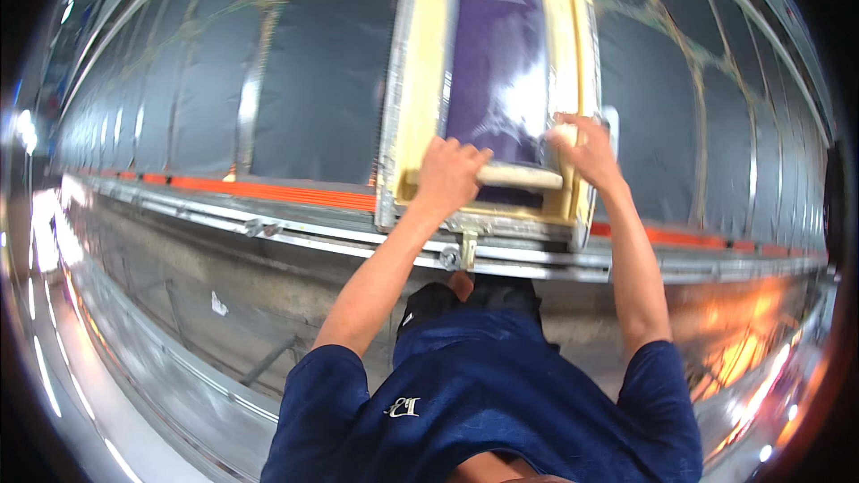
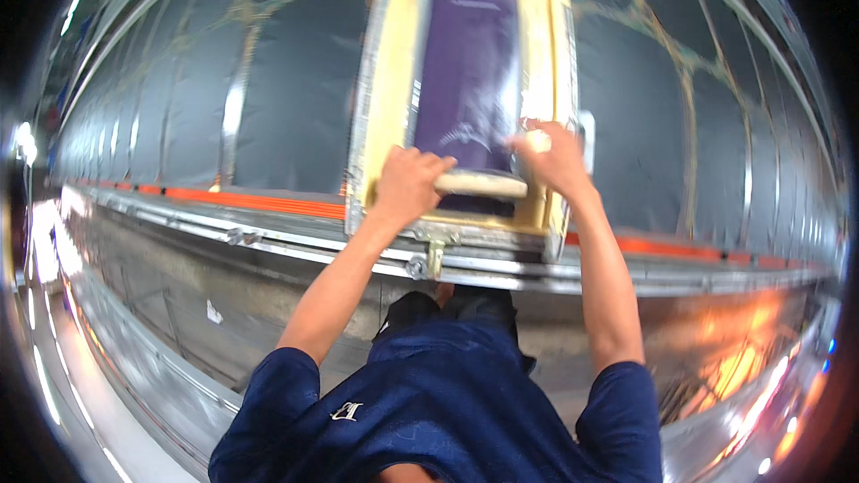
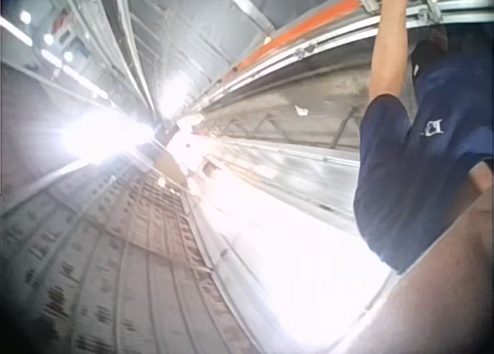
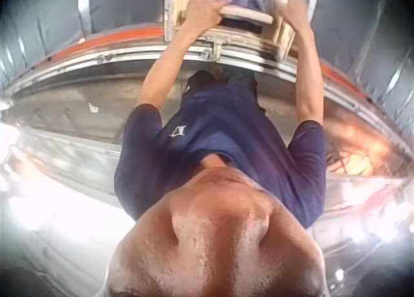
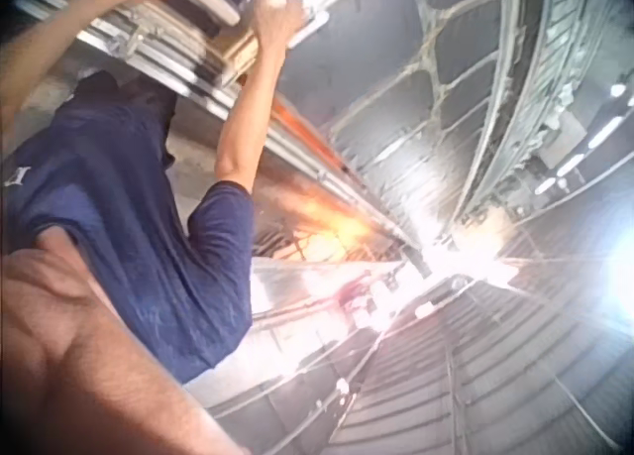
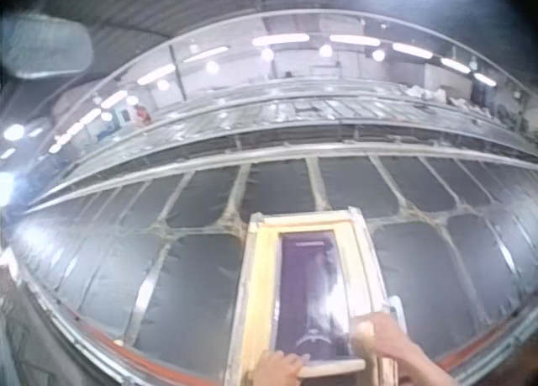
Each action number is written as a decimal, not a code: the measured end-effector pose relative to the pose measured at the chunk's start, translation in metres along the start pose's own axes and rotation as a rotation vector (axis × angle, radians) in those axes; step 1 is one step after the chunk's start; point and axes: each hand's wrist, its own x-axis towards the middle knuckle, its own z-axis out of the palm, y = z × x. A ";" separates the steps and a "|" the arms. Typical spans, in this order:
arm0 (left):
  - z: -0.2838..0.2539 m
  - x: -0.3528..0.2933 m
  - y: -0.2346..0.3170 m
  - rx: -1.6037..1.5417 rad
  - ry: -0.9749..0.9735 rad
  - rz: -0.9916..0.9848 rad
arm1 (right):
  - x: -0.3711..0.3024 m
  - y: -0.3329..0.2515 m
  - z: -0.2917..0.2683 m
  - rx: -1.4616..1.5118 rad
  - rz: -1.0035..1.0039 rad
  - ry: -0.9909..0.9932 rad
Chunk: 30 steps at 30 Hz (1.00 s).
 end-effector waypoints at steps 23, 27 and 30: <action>-0.120 -0.103 -0.197 0.146 -0.119 -0.077 | 0.085 -0.064 0.171 0.370 0.268 0.546; -0.163 -0.164 -0.257 0.180 -0.045 -0.093 | 0.103 -0.131 0.237 0.389 0.315 0.504; -0.167 -0.196 -0.253 0.207 -0.076 -0.086 | 0.104 -0.152 0.241 0.348 0.383 0.452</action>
